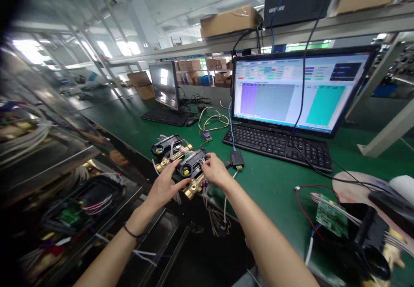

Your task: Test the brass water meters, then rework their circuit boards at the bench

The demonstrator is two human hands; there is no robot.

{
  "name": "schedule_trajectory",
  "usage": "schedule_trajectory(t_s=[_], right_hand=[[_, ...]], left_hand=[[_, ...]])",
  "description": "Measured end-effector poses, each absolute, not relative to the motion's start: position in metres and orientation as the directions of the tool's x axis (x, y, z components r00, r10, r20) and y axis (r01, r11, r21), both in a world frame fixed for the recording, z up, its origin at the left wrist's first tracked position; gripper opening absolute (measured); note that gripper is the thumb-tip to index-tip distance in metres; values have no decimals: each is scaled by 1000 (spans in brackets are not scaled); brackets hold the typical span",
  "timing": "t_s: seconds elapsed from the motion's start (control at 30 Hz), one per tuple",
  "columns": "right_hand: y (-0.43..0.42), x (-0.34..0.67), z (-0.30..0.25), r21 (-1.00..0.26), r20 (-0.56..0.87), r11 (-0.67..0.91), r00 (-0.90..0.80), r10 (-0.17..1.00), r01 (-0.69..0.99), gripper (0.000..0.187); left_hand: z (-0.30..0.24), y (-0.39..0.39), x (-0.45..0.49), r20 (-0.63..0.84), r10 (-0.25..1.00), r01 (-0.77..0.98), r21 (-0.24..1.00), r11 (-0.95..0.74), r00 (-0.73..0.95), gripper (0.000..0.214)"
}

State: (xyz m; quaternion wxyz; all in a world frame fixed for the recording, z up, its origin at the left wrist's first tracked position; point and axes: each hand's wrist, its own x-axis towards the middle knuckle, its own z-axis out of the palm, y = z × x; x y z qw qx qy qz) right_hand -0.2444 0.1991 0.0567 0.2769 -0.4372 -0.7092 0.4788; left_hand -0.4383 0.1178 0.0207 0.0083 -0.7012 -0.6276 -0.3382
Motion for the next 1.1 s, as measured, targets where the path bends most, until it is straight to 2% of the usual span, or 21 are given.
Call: schedule_trajectory(t_s=[0.2,0.3,0.43,0.6,0.77,0.93,1.1], right_hand=[[203,-247,44,-917,-56,142,-474,879,372,46],[208,-251,43,-898,-101,112,-447,889,425,48],[222,-262,48,-837,-144,72,-346,927,542,56],[238,-280,59,-745,-149,61,-254,956,664,51],[242,-293,67,-672,-180,26,-197,964,740,66],[239,-297,71,-653,-252,-12,-202,946,757,53],[235,-296,71,-669,-304,-31,-236,923,742,51]], left_hand=[[20,97,-456,465,882,882,446,-152,-83,44],[22,90,-453,467,881,875,456,-165,-77,43],[23,88,-443,476,875,861,477,-174,-88,44],[23,90,-433,483,862,849,512,-133,-156,41],[26,89,-426,490,849,851,516,-101,-196,37],[32,93,-435,497,842,868,492,-73,-211,26],[34,118,-462,517,782,890,443,105,-349,22]])
